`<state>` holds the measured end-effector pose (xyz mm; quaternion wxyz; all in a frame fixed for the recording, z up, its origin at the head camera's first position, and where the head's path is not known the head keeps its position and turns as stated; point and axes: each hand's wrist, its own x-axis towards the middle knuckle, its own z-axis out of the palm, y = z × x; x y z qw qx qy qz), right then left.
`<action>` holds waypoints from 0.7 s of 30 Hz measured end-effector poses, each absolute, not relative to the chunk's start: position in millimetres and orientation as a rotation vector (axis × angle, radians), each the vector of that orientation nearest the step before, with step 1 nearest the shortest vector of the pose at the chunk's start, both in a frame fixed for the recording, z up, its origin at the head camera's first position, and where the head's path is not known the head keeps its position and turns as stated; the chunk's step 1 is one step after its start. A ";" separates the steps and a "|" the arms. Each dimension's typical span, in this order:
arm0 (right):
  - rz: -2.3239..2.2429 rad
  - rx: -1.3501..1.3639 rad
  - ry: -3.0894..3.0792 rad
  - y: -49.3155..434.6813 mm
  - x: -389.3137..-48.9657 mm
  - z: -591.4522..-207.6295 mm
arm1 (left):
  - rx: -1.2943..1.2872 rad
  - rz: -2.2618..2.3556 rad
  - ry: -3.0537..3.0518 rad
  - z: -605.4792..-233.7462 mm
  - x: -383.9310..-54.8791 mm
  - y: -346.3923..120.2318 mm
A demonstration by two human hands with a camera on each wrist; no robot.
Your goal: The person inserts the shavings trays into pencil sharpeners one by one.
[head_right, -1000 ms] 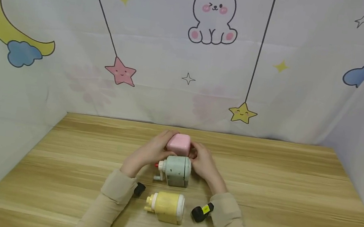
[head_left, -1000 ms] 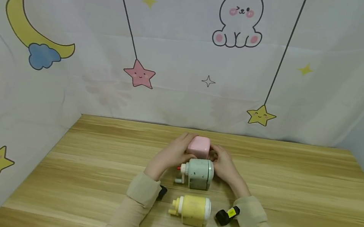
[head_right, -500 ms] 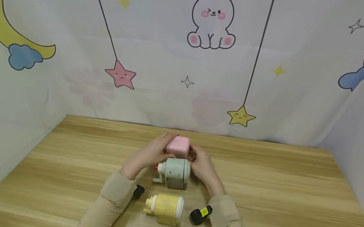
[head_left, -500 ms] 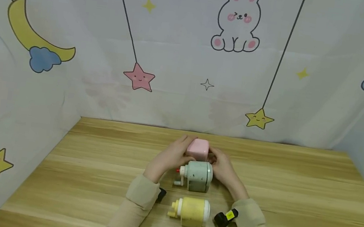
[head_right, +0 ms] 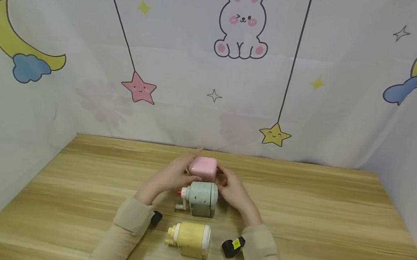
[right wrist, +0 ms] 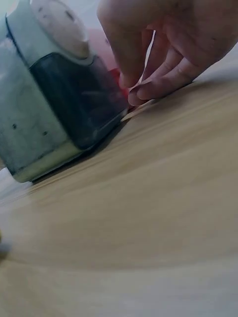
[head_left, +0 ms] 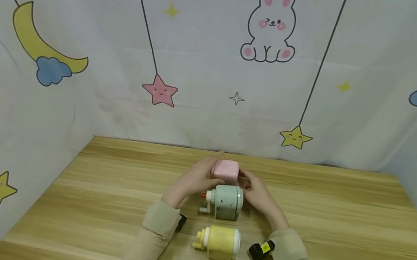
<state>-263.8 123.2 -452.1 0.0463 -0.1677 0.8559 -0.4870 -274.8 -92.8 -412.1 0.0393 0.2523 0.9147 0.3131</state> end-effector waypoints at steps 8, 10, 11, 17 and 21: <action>-1.444 -0.444 2.684 143.7 -263.1 -440.9 | 0.785 0.867 2.884 -401.1 -274.5 -99.3; -1.421 -0.425 2.722 147.2 -262.6 -435.5 | 0.780 0.814 2.928 -396.9 -273.4 -102.1; -1.404 -0.418 2.739 148.7 -262.1 -432.9 | 0.776 0.796 2.945 -394.7 -272.5 -103.7; -1.239 -0.399 2.858 151.6 -251.3 -419.2 | 0.774 0.715 3.026 -387.8 -260.5 -111.2; -1.048 -0.388 2.992 150.7 -242.9 -412.9 | 0.735 0.641 3.076 -386.7 -250.9 -114.1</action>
